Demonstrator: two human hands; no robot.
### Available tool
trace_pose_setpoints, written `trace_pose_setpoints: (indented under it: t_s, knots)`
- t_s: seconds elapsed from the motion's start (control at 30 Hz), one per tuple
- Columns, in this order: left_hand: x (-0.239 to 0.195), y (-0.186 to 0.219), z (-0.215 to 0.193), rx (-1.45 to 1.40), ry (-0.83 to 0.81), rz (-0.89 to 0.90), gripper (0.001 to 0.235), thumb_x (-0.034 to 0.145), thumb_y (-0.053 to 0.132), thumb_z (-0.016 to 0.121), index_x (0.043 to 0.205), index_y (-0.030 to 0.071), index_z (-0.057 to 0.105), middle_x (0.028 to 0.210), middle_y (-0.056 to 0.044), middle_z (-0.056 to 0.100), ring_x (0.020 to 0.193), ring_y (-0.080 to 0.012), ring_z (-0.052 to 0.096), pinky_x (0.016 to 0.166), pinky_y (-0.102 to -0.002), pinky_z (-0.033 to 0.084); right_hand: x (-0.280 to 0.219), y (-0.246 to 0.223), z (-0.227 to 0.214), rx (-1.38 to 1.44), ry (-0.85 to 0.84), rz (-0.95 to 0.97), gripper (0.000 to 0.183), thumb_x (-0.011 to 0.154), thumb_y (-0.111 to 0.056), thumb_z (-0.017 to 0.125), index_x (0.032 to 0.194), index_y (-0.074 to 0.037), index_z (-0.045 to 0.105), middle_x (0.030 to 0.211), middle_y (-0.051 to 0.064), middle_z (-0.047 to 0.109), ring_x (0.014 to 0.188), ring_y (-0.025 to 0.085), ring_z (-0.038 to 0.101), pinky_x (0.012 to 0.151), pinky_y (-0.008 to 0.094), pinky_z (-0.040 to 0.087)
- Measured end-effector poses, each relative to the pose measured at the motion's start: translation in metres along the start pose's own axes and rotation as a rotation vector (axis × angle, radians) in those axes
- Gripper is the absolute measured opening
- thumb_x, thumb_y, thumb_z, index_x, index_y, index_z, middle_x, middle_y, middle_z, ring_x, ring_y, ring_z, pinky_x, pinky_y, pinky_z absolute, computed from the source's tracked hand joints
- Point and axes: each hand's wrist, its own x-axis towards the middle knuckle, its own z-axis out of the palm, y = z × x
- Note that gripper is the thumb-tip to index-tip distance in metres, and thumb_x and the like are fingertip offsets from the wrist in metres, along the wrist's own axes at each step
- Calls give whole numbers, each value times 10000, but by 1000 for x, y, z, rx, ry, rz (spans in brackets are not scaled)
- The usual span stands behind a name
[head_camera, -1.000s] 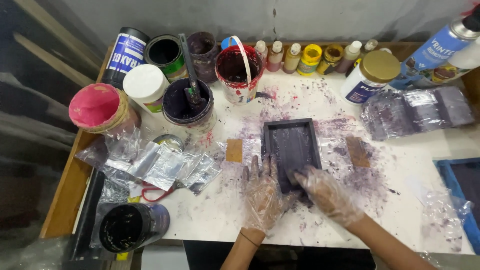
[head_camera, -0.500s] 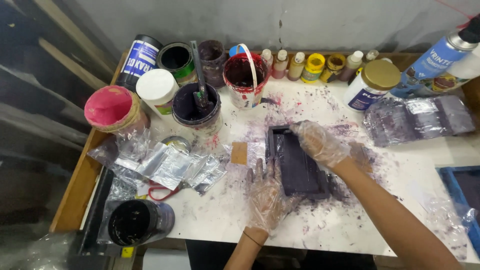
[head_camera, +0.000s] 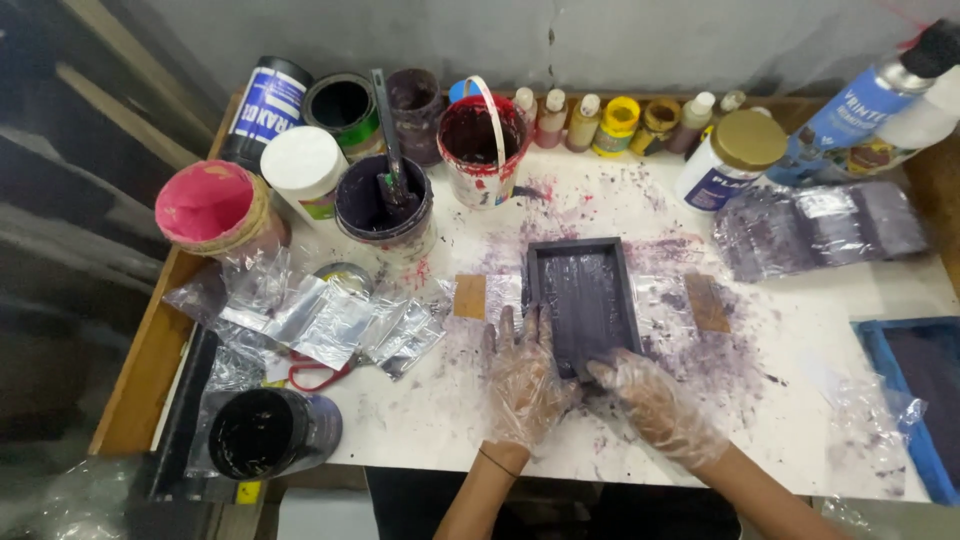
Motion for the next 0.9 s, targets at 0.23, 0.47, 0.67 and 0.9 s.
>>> trace_pose_setpoints:
  t_s: [0.23, 0.47, 0.67, 0.9]
  knots:
    - [-1, 1, 3, 17, 35, 4, 1044, 744, 643, 696, 1567, 117, 324, 1630, -72, 332, 1501, -368, 259, 1214, -587, 200, 57, 77, 69, -109, 402, -357, 351, 1004, -169, 472, 1266, 26, 603, 1266, 293, 617, 1198, 405, 614, 1026, 522, 517]
    - [13, -16, 19, -108, 130, 40, 671, 962, 571, 425, 1485, 157, 492, 1514, -40, 499, 1419, -366, 403, 1166, -626, 264, 154, 124, 114, 535, 146, -140, 354, 977, -138, 521, 1288, 8, 610, 1087, 231, 665, 1117, 388, 640, 1053, 474, 460]
    - [41, -38, 69, -142, 416, 103, 442, 1034, 452, 381, 1305, 248, 664, 1362, 4, 631, 1303, -309, 534, 1112, -564, 347, 185, 103, 16, 526, -291, 274, 461, 984, -403, 546, 1422, -257, 554, 1152, 135, 708, 1144, 301, 679, 985, 450, 525]
    - [33, -50, 37, -123, 402, -88, 478, 1015, 299, 483, 1490, 288, 524, 1436, -38, 610, 1322, -346, 547, 1131, -533, 349, 66, 80, 63, 554, 11, 272, 665, 932, -508, 529, 1458, -103, 488, 1151, 231, 663, 1119, 390, 654, 969, 510, 513]
